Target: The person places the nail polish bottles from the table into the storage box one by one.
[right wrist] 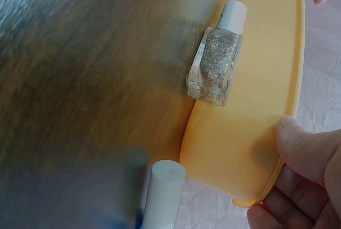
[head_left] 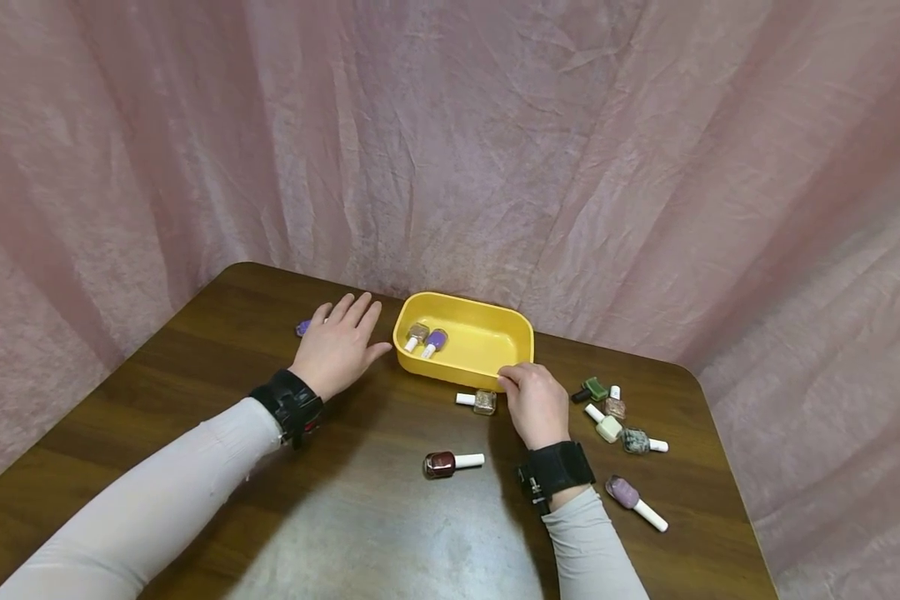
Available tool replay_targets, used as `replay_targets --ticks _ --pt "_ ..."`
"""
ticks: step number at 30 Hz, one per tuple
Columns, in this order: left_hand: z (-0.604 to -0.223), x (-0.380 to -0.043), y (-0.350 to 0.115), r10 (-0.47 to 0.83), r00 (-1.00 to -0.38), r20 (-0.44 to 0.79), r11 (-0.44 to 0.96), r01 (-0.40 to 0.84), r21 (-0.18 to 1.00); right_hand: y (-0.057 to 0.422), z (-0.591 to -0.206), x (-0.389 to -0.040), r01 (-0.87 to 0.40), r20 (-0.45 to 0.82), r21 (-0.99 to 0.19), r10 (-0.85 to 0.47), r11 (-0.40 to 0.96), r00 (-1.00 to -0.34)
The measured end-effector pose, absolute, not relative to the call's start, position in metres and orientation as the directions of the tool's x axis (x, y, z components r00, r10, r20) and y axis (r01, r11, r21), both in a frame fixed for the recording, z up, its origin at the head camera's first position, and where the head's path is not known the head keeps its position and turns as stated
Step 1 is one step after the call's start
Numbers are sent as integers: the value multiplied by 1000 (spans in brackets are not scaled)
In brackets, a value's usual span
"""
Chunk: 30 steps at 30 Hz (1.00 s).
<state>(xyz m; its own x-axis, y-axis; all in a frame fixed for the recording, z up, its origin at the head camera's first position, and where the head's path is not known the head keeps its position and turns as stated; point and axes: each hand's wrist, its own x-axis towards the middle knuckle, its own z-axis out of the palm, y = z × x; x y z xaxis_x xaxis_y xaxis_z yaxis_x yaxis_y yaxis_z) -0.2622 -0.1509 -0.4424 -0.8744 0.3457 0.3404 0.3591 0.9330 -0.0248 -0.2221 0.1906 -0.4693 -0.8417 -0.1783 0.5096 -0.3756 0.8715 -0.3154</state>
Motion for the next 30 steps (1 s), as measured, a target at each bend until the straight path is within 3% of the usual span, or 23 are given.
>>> replay_targets --ticks 30 --pt "-470 -277 -206 242 -902 357 967 257 -7 195 -467 -225 -368 504 -316 -174 875 -846"
